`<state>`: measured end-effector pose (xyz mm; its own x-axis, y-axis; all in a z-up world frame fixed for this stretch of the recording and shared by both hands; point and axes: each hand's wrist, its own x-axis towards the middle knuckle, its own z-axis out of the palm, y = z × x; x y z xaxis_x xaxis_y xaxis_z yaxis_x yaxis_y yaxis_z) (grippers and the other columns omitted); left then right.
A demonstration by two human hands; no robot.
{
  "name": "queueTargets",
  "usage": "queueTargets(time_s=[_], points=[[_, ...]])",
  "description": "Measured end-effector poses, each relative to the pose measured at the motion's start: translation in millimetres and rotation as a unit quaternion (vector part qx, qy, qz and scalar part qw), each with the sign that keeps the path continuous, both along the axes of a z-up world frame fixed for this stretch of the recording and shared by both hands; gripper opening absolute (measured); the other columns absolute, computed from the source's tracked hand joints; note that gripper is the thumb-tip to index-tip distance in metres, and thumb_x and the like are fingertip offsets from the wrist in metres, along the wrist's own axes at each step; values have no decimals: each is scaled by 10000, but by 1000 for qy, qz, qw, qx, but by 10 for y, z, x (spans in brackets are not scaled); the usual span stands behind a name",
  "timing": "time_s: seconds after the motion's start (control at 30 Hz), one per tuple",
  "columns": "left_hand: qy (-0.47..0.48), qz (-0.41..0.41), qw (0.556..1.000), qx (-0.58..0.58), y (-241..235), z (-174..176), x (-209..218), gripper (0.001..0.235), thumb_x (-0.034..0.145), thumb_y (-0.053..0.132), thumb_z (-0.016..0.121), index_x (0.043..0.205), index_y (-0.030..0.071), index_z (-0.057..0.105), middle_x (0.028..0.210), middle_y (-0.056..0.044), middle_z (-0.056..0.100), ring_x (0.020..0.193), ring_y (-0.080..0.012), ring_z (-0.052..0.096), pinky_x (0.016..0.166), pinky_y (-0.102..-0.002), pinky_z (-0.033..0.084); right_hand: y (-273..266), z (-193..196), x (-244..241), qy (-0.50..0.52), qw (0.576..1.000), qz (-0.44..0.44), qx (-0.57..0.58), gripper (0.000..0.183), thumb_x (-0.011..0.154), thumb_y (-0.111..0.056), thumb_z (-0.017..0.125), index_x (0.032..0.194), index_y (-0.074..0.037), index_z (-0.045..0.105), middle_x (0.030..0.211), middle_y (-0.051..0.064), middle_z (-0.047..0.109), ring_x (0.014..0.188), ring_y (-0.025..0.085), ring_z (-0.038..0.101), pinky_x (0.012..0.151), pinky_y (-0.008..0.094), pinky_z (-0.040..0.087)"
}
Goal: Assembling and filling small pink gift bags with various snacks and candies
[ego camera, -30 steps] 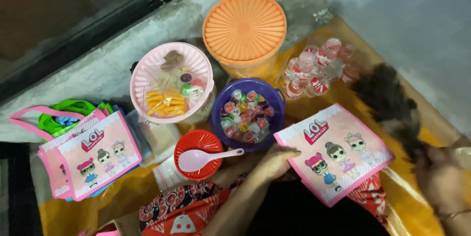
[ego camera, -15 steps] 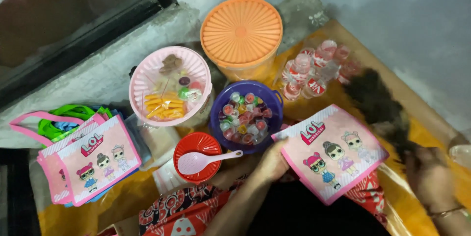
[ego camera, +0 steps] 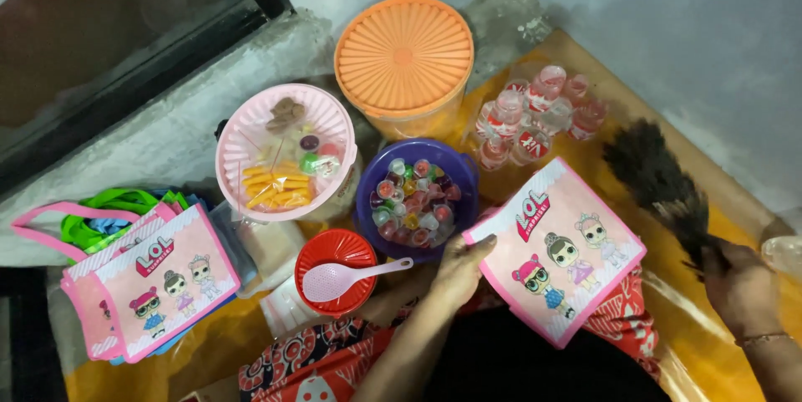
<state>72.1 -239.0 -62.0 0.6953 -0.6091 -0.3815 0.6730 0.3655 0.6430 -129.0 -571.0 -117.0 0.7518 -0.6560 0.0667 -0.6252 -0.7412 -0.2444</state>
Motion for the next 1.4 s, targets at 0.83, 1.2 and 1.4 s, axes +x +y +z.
queueTargets(time_s=[0.83,1.2,1.4], points=[[-718,-438,504,197,-300,-709,-447,503,694,119,430,1193,178,461,1337,-114,381,1241,-377,312,1046,-394,210,236,646,232,257,962,-65,68,310,820,-363,428,1043,-236,604,1006,125,653,869,327,656,709,387,520],[-647,-485,539,237,-268,-197,-401,242,781,250,417,948,190,581,1068,-79,575,987,-304,534,783,-413,432,838,311,206,154,959,238,27,458,724,-367,462,1180,-368,415,1090,-125,515,884,62,595,648,233,505],[-643,-438,587,224,-222,-349,-469,295,786,238,429,1038,204,578,1253,-85,489,1115,-284,487,933,-363,374,553,984,538,318,946,-8,-66,314,854,-416,318,1060,-286,517,974,8,619,790,224,682,602,330,551]])
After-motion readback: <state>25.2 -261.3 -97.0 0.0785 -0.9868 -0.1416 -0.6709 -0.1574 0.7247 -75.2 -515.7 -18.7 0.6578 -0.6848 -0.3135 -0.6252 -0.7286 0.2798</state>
